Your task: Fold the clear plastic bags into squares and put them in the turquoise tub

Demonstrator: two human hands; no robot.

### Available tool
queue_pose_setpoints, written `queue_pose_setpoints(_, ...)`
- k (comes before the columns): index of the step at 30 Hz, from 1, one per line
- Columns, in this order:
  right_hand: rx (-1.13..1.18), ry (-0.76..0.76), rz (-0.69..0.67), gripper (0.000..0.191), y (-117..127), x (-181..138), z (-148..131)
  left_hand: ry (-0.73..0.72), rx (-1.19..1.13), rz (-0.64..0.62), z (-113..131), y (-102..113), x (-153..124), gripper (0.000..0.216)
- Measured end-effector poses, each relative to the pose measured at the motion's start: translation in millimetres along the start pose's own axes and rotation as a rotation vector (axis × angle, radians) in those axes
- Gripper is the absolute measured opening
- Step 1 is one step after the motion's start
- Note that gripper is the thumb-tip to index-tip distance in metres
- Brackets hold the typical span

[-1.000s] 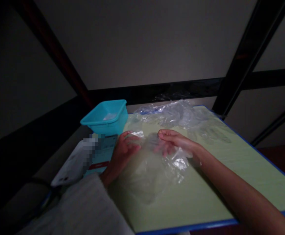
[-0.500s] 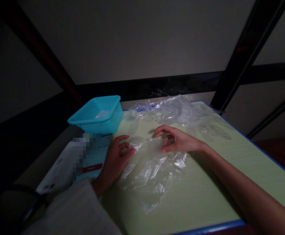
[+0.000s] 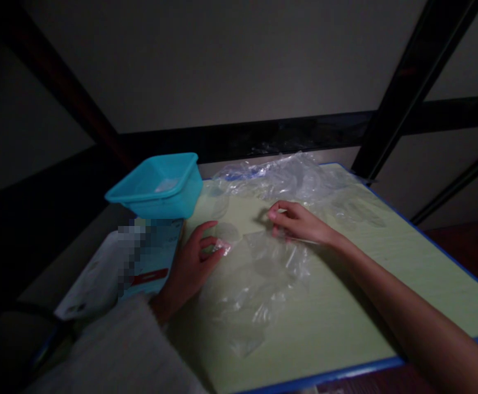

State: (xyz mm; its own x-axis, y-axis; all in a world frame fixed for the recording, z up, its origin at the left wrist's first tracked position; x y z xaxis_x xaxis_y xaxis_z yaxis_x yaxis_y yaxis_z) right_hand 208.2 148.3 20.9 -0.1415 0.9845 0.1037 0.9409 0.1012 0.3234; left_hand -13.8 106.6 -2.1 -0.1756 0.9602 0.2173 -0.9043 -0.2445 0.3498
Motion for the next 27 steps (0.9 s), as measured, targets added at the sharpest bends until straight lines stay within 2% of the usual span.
queue_pose_setpoints(2, -0.036, 0.1, -0.087, 0.036, -6, -5, -7, -0.013, -0.005, -0.05, 1, -3, -1, 0.062)
queue_pose_setpoints(5, -0.17, 0.248, -0.184, 0.054, -17, -14, -13, -0.059, 0.082, -0.057, 1, -3, -1, 0.073)
queue_pose_setpoints(7, -0.229, 0.295, -0.187, 0.048, -22, -16, -14, -0.139, 0.197, -0.011, 4, 0, 0, 0.076)
queue_pose_setpoints(11, -0.239, 0.28, -0.142, 0.031, -22, -14, -12, -0.53, 0.432, 0.126, 27, 4, -9, 0.068)
queue_pose_setpoints(12, -0.234, 0.266, -0.139, 0.029, -22, -14, -12, -0.631, 0.462, 0.125, 33, 2, -15, 0.062)
queue_pose_setpoints(14, -0.217, 0.234, -0.152, 0.029, -23, -13, -10, -0.759, 0.486, 0.044, 39, -7, -28, 0.05)
queue_pose_setpoints(17, -0.212, 0.202, -0.179, 0.03, -26, -14, -8, -0.755, 0.53, -0.155, 35, -21, -42, 0.049)
queue_pose_setpoints(20, -0.359, 0.251, -0.113, 0.033, -22, -13, -9, -0.687, 0.63, -0.304, 25, -31, -47, 0.057)
queue_pose_setpoints(24, -0.772, 0.347, 0.141, 0.036, 4, -4, -11, -0.682, 0.691, -0.382, 20, -34, -47, 0.057)
queue_pose_setpoints(27, -0.801, 0.396, 0.3, 0.028, 22, -3, -19, -0.68, 0.699, -0.393, 20, -33, -46, 0.056)
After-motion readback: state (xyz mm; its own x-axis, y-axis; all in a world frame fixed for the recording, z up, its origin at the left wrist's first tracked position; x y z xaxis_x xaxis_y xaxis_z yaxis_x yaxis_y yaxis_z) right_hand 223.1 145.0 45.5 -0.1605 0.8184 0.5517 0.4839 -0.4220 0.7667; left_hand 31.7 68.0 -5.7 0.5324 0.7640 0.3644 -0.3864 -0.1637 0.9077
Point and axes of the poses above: each hand's wrist, its own x-axis towards the middle knuckle, its own y-axis out of the back of the hand, z = x × y, the point moved 6 cm from there along x, towards the middle knuckle, and after that the axes turned 15 degrees about z, right-handed, at the moved point
